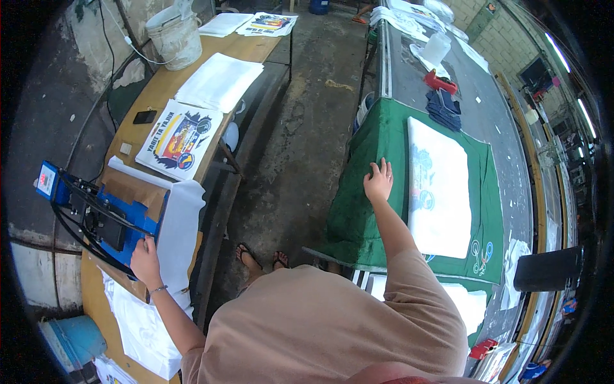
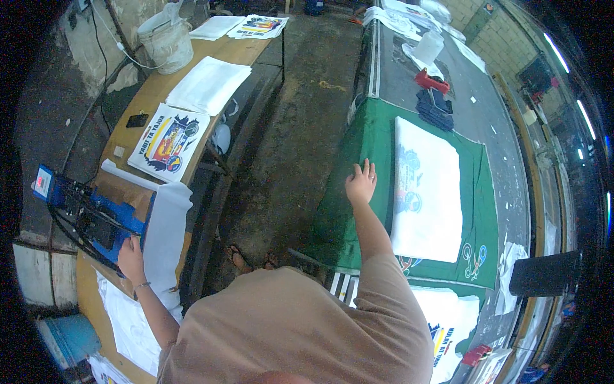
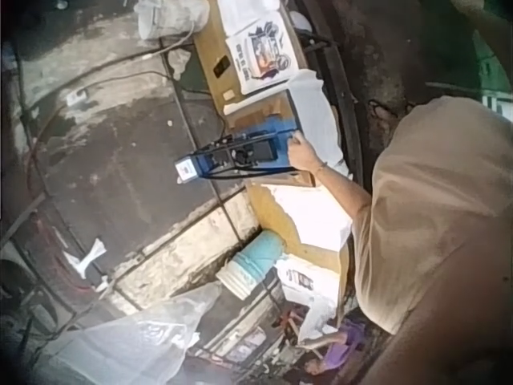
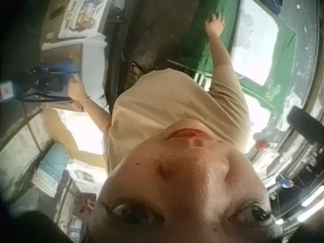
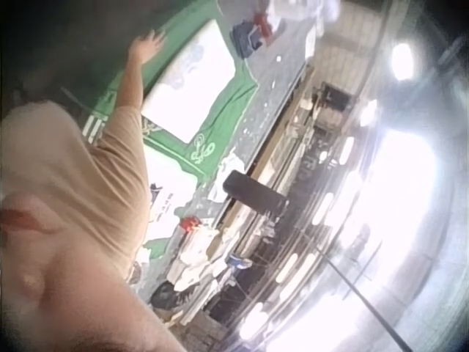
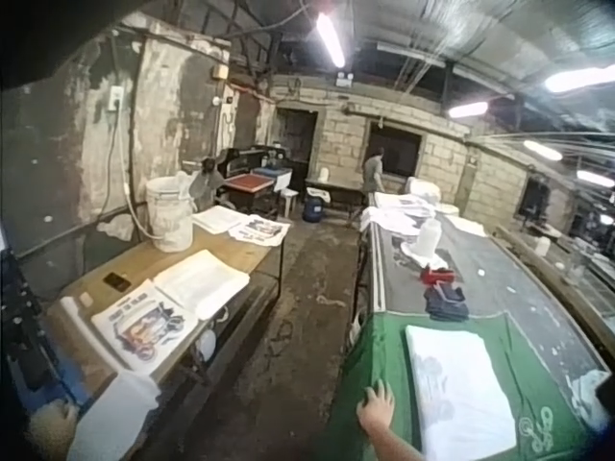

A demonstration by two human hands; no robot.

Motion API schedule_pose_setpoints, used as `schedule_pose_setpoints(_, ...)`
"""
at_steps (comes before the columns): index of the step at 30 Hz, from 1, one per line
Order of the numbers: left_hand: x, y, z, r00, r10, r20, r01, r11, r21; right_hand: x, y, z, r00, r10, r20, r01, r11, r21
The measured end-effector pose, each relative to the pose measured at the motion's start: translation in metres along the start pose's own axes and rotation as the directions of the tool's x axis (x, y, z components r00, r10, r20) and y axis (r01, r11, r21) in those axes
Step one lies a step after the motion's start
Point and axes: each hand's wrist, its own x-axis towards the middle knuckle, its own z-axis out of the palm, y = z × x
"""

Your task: Operating a heat press machine to apply graphics to white t-shirts in a production environment.

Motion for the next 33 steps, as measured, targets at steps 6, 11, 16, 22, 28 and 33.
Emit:
schedule_pose_setpoints(6, 0.002, -0.003, 0.002, 0.998, -0.006, 0.069, 0.005, 1.0, 0.017, 0.0, 0.0, -0.001, 0.999, 0.019, 0.033, -0.02, 0.999, 0.033)
schedule_pose_setpoints(11, 0.002, -0.006, 0.009, 0.995, 0.038, -0.087, -0.037, 0.999, 0.021, -0.001, -0.001, -0.002, 1.0, 0.01, 0.007, -0.01, 1.0, 0.024)
schedule_pose_setpoints(16, 0.004, -0.009, 0.01, 1.0, 0.015, -0.009, -0.015, 0.999, 0.036, -0.001, -0.001, -0.004, 0.994, -0.067, -0.086, 0.069, 0.997, 0.023)
schedule_pose_setpoints(22, 0.0, -0.017, 0.015, 0.985, 0.068, -0.157, -0.079, 0.995, -0.062, -0.002, -0.005, -0.005, 0.971, -0.238, -0.036, 0.236, 0.97, -0.061)
schedule_pose_setpoints(28, 0.001, -0.022, 0.004, 0.992, 0.081, -0.096, -0.098, 0.976, -0.195, -0.03, -0.117, 0.008, 0.566, -0.645, 0.513, 0.708, 0.699, 0.097)
schedule_pose_setpoints(33, -0.009, -0.031, -0.019, 0.992, 0.104, -0.07, -0.119, 0.957, -0.264, -0.141, -0.329, -0.023, -0.049, -0.997, -0.055, 0.839, -0.071, 0.54)
